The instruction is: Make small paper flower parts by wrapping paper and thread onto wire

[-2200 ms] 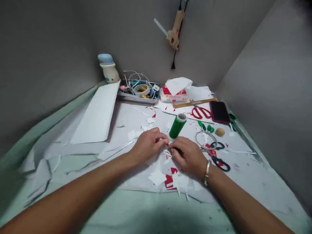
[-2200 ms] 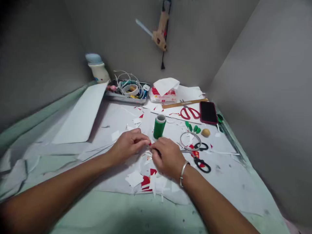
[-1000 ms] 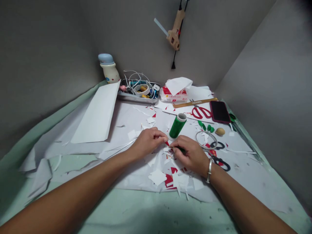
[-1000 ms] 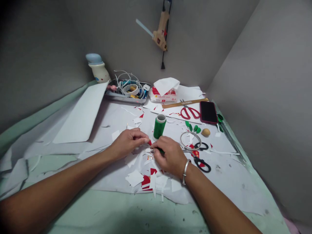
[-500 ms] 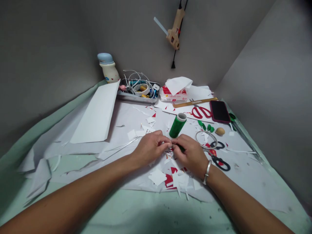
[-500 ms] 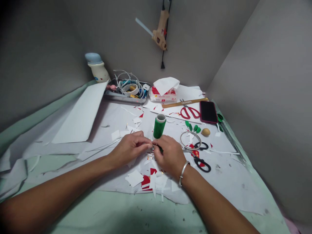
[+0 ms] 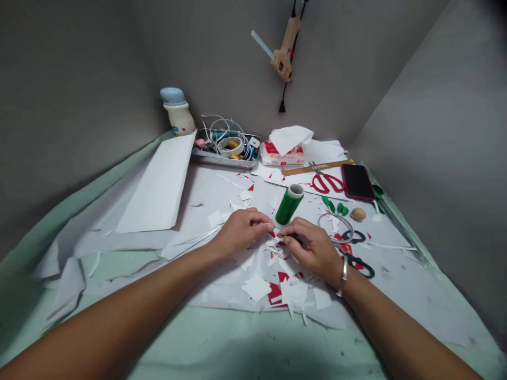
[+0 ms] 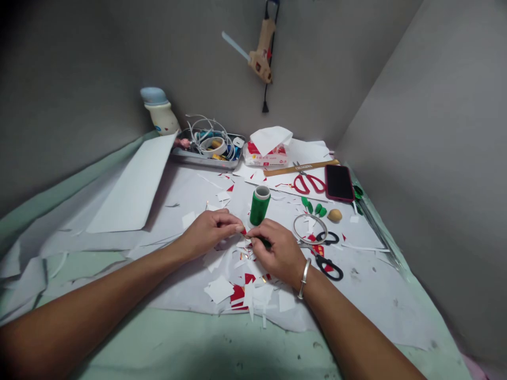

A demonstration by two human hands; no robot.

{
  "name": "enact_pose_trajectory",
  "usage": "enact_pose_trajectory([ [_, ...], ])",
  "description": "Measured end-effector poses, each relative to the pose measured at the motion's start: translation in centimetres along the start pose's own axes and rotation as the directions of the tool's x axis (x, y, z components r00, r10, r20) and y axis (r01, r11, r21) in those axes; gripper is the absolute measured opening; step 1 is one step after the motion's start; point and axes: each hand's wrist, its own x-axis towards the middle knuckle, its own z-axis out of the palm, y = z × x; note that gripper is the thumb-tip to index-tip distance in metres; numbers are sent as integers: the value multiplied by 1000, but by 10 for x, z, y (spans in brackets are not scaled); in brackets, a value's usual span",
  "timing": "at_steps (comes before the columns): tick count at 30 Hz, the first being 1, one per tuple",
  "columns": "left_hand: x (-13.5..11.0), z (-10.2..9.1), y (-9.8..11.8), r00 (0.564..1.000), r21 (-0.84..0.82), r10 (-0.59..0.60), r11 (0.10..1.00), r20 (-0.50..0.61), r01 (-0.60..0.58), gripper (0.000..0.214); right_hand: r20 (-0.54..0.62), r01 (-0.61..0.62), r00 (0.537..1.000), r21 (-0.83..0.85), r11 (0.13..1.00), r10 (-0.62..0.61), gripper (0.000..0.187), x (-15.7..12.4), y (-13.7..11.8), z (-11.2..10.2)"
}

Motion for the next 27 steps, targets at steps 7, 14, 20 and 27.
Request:
enact_pose_trajectory([
  [7, -7, 8, 6, 996, 117, 85, 989, 22, -87, 19, -120, -105, 988, -48, 993, 99, 19, 1, 0, 5],
  [14, -10, 8, 9, 988, 172, 146, 973, 44, -151, 20, 26, -2, 1000, -256, 967, 9, 18, -1, 1, 11],
  [20, -4, 1, 7, 997, 120, 76, 990, -22, -73, 19, 95, 57, 995, -132, 990, -44, 19, -1, 1, 6],
  [27, -3, 4, 5, 1000, 40, 7, 999, -1, -7, 20, -41, -55, 998, 3, 998, 55, 18, 0, 1, 0],
])
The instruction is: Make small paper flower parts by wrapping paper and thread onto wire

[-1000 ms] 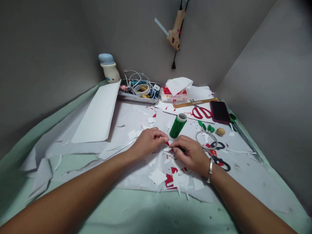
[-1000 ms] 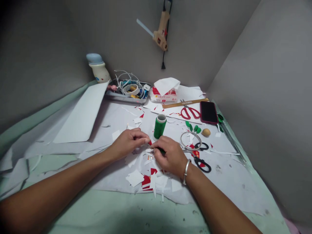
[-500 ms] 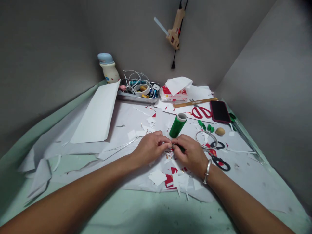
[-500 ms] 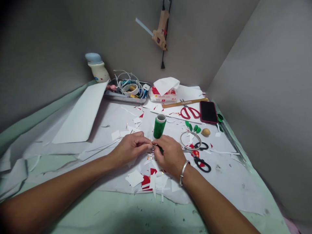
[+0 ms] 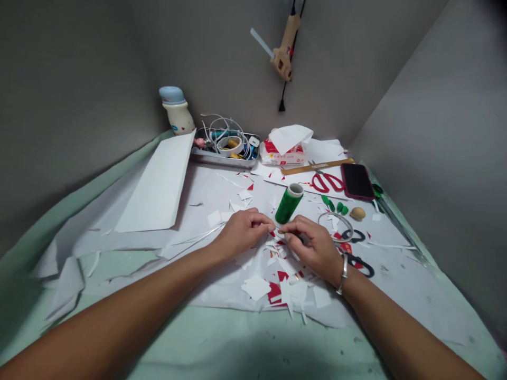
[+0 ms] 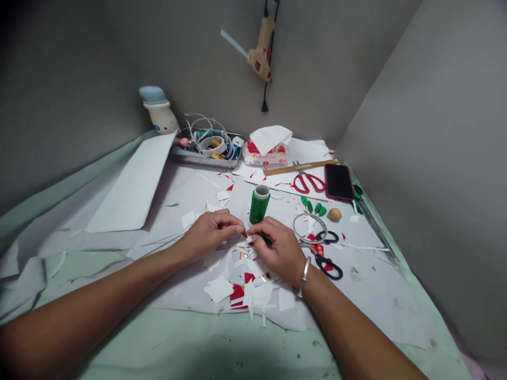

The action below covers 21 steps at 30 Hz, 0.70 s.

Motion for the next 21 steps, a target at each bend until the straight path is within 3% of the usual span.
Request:
enact_pose_trajectory([
  [5, -5, 6, 3, 995, 87, 94, 992, 13, -95, 19, -84, -29, 996, -75, 997, 23, 19, 1, -1, 5],
  [12, -6, 4, 2, 987, 137, 157, 978, 33, -160, 21, 78, 53, 996, -270, 961, -33, 19, -2, 0, 11],
  [21, -5, 2, 2, 990, 55, 140, 989, 3, -140, 20, 150, 162, 981, -265, 951, -125, 19, -2, -1, 9],
])
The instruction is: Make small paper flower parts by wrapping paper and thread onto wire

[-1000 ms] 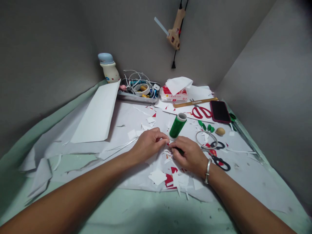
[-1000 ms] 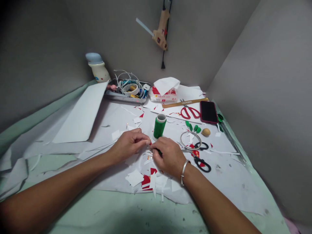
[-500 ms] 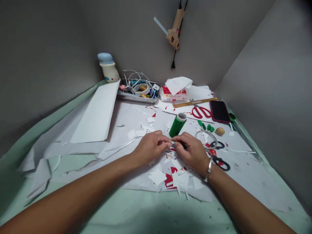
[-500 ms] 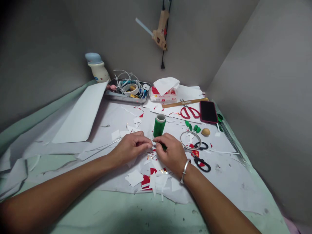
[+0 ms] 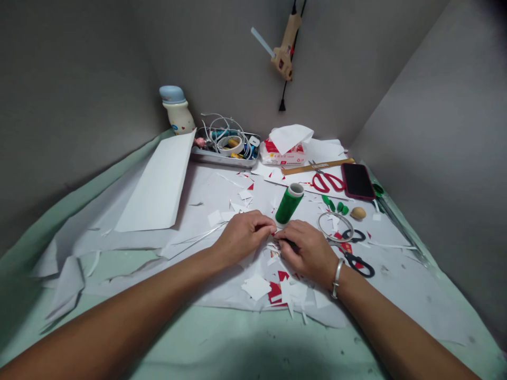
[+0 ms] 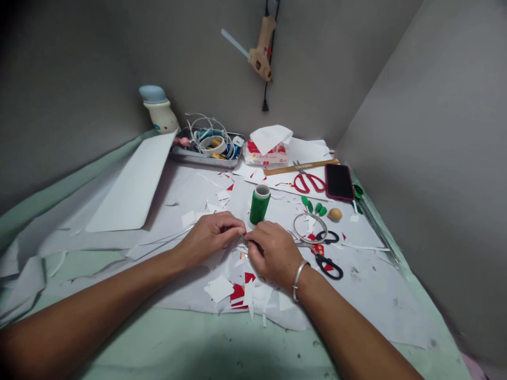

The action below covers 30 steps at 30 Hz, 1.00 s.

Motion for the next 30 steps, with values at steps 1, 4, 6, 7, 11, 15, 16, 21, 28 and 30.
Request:
enact_pose_trajectory([
  [1, 0, 1, 0, 1000, -9, -21, 1000, 9, 21, 20, -2, 9, 1000, -2, 1000, -9, 18, 0, 0, 0],
  [4, -1, 2, -1, 997, -8, -74, 997, 25, 75, 22, -20, 30, 999, 6, 1000, -30, 19, 0, -1, 0],
  [6, -1, 2, 0, 997, 0, -78, 997, 18, 78, 23, -30, 31, 999, 27, 999, -30, 20, 0, -2, 0],
  [7, -1, 2, 0, 997, 2, -75, 997, 13, 75, 23, -32, 27, 999, 40, 999, -26, 20, 0, -2, 0],
  [11, -1, 3, 1, 998, 15, -66, 998, 6, 66, 23, -50, -5, 999, 82, 997, 9, 18, 0, -2, 1],
  [15, -1, 2, 1, 999, 11, -54, 998, -3, 54, 22, -44, -12, 999, 88, 996, 16, 15, 0, -1, 2],
  [16, -1, 1, 1, 999, 11, -47, 999, -12, 47, 21, -45, -13, 999, 90, 996, 17, 15, 0, 0, 1],
  [21, 3, -4, -4, 994, -64, -106, 992, -22, 105, 19, -91, -44, 994, 168, 985, 60, 15, 0, 0, -2],
  [28, 6, -4, -9, 994, -64, -106, 993, -38, 103, 18, -168, -124, 969, 298, 947, 180, 15, 3, 1, -5],
  [30, 4, -2, -6, 998, -22, -50, 999, -40, 50, 17, -198, -167, 952, 306, 937, 235, 14, 4, 0, -5],
])
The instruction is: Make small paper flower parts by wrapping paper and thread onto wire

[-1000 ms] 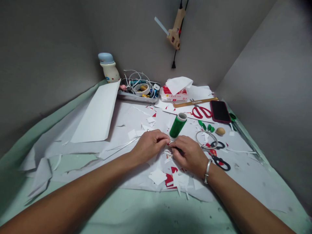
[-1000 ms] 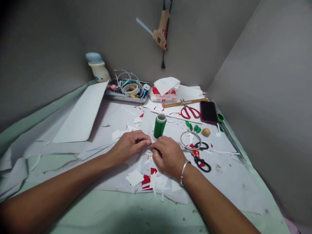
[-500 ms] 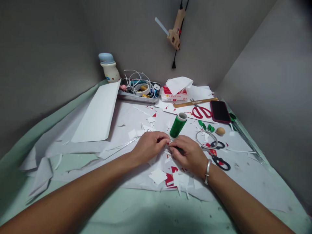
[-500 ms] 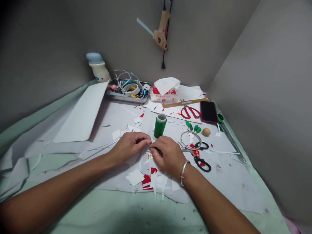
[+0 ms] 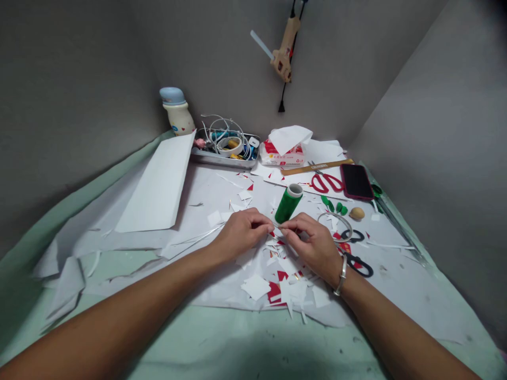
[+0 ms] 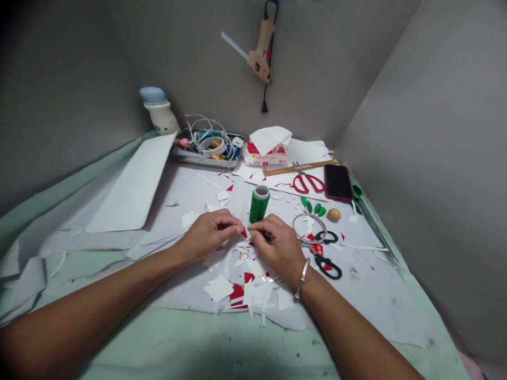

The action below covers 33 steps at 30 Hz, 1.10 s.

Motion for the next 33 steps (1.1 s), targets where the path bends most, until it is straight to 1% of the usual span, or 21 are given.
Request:
enact_pose_trajectory([
  [4, -7, 5, 8, 995, 31, 103, 994, 14, -104, 18, -46, -60, 997, -36, 998, 59, 14, 0, -2, 4],
  [6, -10, 6, 10, 992, 49, 124, 991, 20, -125, 19, -49, -57, 997, -70, 996, 54, 14, -2, -3, 6],
  [8, -12, 7, 11, 992, 66, 125, 990, 16, -126, 19, -43, -23, 999, -108, 994, 18, 16, -3, -2, 8],
  [11, -13, 7, 11, 994, 88, 112, 990, 2, -112, 19, -13, 27, 999, -167, 986, -30, 19, -4, -1, 10],
  [16, -12, 7, 9, 993, 105, 116, 988, -14, -114, 19, 49, 66, 997, -284, 956, -54, 17, -5, 1, 10],
  [20, -11, 5, 9, 992, 122, 122, 985, -22, -118, 20, 142, 151, 984, -341, 928, -108, 15, -6, 1, 10],
  [23, -7, 1, 6, 995, 125, 86, 989, -43, -80, 19, 207, 220, 965, -296, 930, -162, 15, -6, -1, 8],
  [25, -4, -1, 3, 998, 107, 41, 994, -39, -37, 19, 207, 216, 964, -237, 947, -168, 16, -5, -2, 6],
  [27, -1, -2, 1, 1000, 89, 8, 996, -30, -5, 18, 175, 184, 972, -169, 968, -154, 16, -3, -3, 3],
  [30, 1, -2, -1, 1000, 73, -11, 997, -19, 12, 19, 98, 130, 988, -87, 988, -121, 15, -1, -3, 1],
  [33, -2, 1, 1, 1000, 66, 0, 998, 4, -1, 18, 30, 79, 997, -62, 995, -78, 15, -1, -3, 1],
])
